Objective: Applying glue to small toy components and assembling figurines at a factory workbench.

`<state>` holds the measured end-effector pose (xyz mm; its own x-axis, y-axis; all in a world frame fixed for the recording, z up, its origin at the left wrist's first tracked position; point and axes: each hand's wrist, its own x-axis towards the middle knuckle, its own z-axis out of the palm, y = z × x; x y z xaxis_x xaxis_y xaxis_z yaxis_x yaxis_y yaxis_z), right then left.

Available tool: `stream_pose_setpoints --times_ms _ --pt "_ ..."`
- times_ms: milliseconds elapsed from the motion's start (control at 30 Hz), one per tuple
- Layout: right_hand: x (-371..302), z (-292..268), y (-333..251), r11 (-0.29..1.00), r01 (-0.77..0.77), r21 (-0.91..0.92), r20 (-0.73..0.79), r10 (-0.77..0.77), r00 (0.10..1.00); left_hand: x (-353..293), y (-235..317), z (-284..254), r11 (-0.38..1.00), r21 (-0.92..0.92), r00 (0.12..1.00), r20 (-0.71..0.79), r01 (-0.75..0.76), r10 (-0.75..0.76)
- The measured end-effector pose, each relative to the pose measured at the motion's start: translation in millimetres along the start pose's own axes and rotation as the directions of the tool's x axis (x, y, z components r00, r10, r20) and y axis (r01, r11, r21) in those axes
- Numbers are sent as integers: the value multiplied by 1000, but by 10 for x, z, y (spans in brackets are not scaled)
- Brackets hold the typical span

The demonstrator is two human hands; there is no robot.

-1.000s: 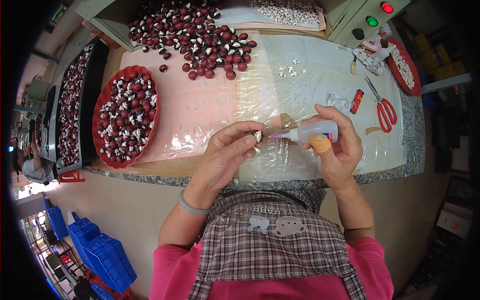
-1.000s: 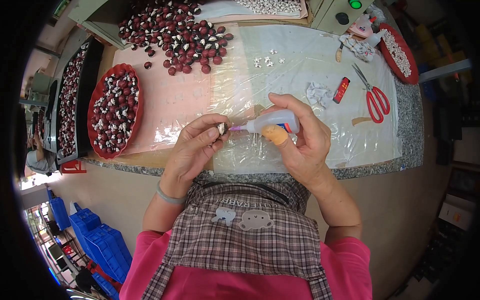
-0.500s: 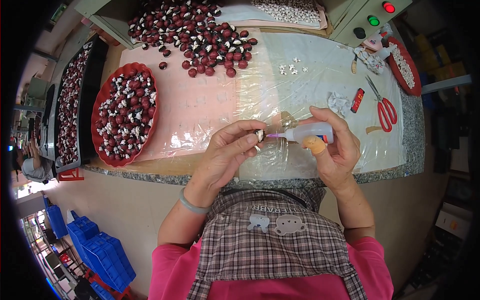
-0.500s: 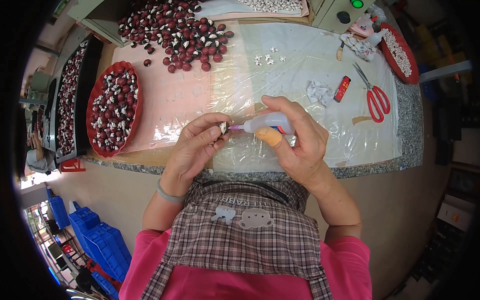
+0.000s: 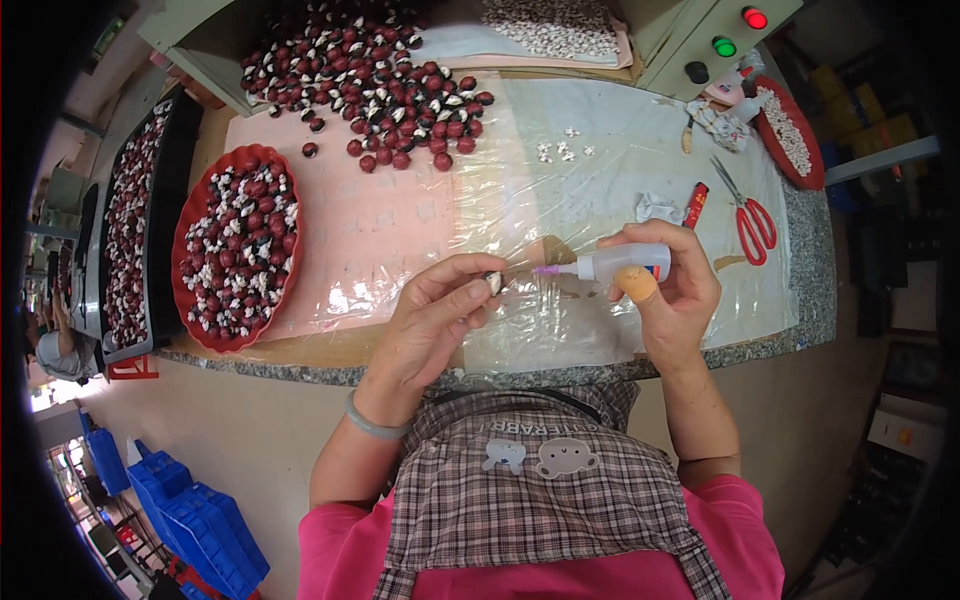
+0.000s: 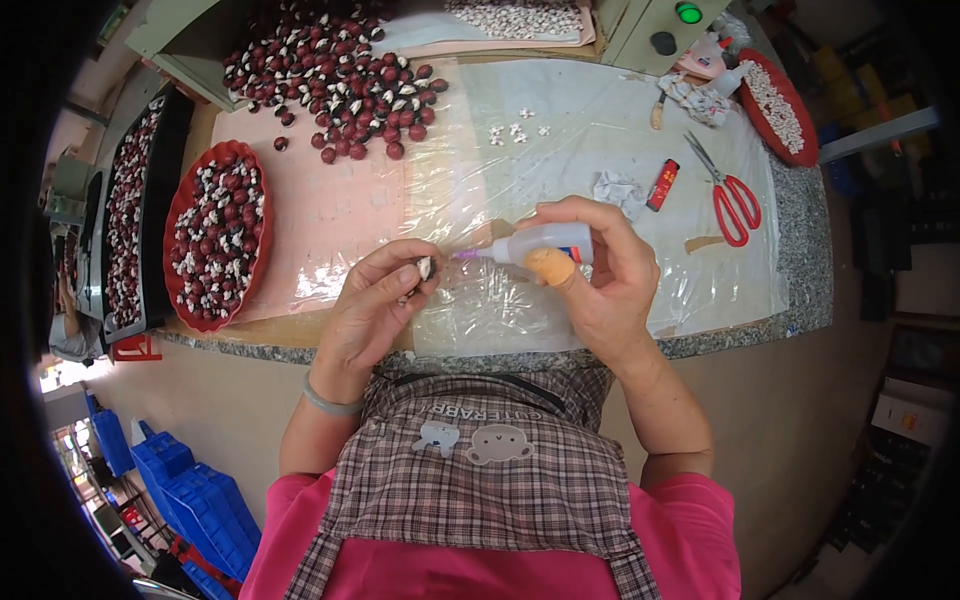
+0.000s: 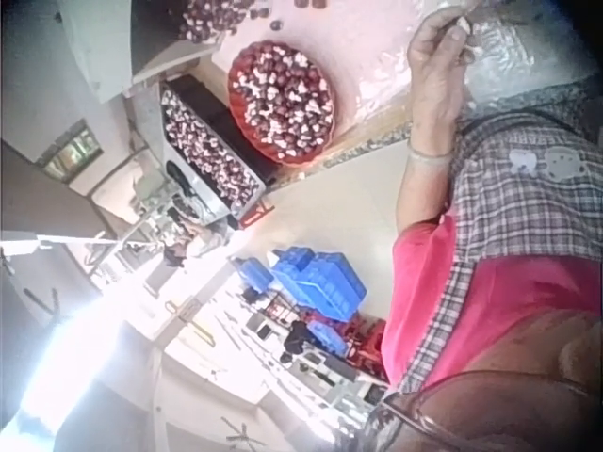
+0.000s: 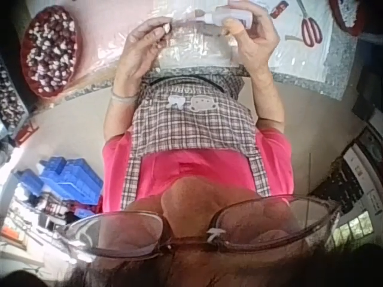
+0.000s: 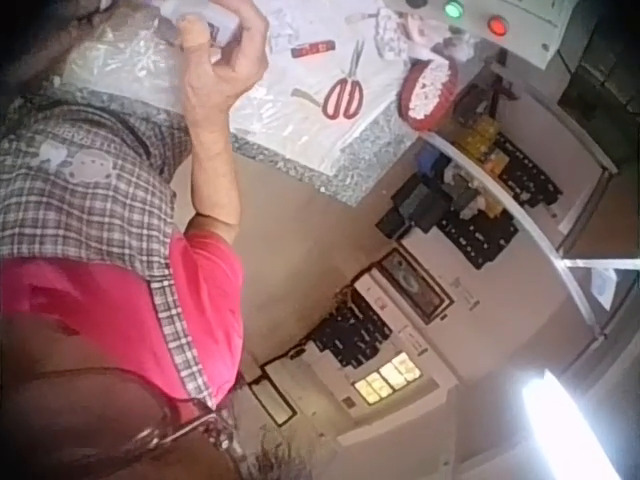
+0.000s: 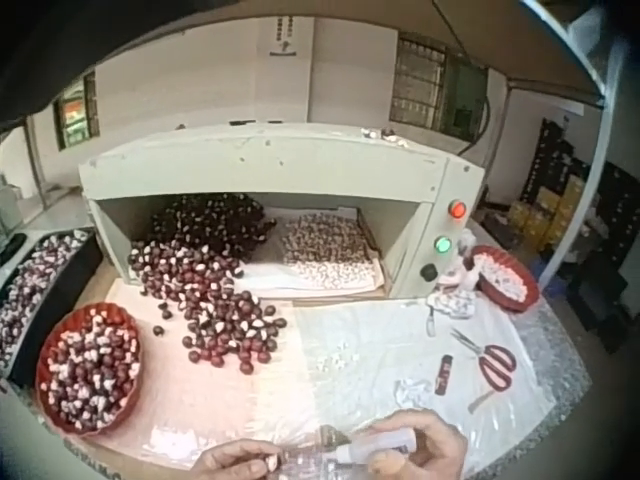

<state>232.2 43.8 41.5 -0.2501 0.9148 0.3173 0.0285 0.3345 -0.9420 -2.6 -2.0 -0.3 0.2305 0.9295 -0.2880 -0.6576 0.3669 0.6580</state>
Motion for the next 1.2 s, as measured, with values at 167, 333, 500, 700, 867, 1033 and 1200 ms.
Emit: stream_pose_setpoints --times_ms 167,333,500,700,867,1033,1200 --pt "220 -238 240 899 -169 403 -104 229 968 -22 24 -41 999 -42 999 -25 20 -21" --pt "458 -387 362 863 -378 336 -68 422 904 -11 1 -54 1000 -12 1000 4 10 -10" --pt "723 -359 624 845 -515 -145 -146 496 856 -1 12 -33 1000 -16 1000 11 12 -12" --pt "1016 -185 693 746 -184 -641 -42 205 978 4 19 -35 1000 -18 1000 3 25 -25" --pt "1128 -209 826 588 -29 -808 52 120 991 12 10 -29 999 -12 999 -20 36 -36" --pt "1144 -271 676 515 51 -856 137 131 982 -12 38 -25 999 -3 999 -12 45 -45" --pt "968 -333 507 828 -541 -151 94 557 826 0 9 -25 996 86 999 25 26 -28"
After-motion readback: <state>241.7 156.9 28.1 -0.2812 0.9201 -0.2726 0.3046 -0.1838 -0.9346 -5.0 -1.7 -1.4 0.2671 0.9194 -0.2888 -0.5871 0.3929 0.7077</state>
